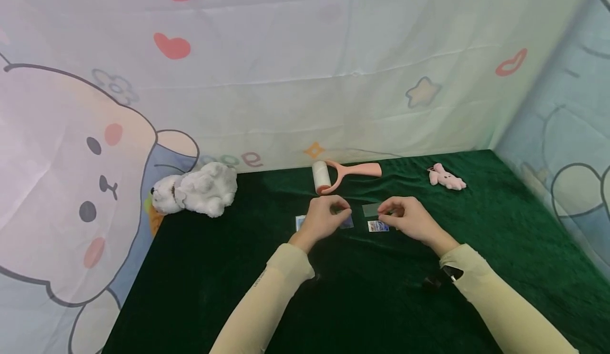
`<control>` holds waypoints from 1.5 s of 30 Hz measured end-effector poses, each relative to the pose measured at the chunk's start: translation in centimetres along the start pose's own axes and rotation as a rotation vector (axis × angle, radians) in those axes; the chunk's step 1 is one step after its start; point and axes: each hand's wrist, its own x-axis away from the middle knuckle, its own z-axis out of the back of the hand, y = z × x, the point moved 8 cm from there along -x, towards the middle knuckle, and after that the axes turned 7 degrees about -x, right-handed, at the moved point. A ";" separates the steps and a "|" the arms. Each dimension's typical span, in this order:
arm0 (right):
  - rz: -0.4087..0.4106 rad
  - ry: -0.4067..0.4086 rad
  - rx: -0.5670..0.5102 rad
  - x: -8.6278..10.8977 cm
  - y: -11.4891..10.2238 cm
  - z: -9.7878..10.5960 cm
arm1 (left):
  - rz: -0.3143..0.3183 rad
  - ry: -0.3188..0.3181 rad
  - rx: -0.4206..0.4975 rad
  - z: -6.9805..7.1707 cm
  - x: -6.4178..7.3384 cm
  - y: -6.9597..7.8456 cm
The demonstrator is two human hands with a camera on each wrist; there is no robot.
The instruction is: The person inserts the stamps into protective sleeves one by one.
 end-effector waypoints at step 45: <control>-0.007 -0.066 0.198 0.1 0.7 -0.6 | -0.011 -0.072 0.005 -1.1 -0.6 1.6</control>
